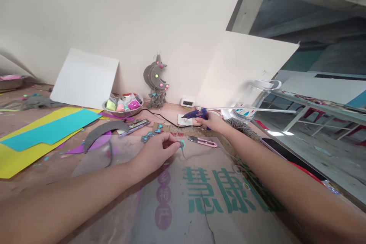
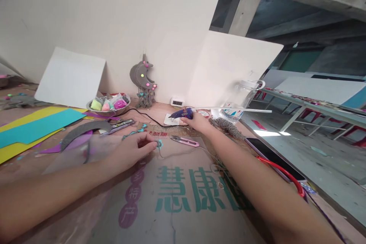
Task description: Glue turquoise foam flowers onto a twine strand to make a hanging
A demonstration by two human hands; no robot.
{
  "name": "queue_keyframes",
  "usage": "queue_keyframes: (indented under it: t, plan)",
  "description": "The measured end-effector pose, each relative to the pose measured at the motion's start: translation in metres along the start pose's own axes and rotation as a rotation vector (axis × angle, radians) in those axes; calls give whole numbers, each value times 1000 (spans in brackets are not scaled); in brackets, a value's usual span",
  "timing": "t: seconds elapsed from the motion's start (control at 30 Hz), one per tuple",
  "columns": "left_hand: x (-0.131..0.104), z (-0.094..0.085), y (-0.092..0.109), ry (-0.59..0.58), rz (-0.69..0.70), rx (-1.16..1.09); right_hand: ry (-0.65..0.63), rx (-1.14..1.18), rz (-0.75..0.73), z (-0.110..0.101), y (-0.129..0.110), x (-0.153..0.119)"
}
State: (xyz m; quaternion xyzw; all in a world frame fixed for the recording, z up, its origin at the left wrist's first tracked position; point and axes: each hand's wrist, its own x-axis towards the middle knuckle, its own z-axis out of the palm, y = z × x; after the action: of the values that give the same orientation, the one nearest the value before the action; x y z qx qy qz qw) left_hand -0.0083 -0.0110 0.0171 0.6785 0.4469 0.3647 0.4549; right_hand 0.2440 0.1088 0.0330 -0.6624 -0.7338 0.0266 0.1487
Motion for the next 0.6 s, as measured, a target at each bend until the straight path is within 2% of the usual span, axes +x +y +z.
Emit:
queue_keyframes:
  t: [0.27, 0.37, 0.43, 0.53, 0.57, 0.6]
  plan:
    - [1, 1, 1, -7, 3, 18, 10, -194, -94, -19, 6, -23]
    - [0, 2, 0, -4, 16, 18, 31, -269, -116, -32, -4, -38]
    - [0, 2, -1, -15, 10, -3, 73, -312, -153, -44, -19, -56]
    - [0, 2, -1, -21, 9, -32, 319, -280, -423, -63, -52, -100]
    - [0, 2, -1, -22, 13, -34, 341, -213, -549, -69, -64, -119]
    - [0, 2, -2, -20, 17, -34, 303, -135, -689, -74, -74, -139]
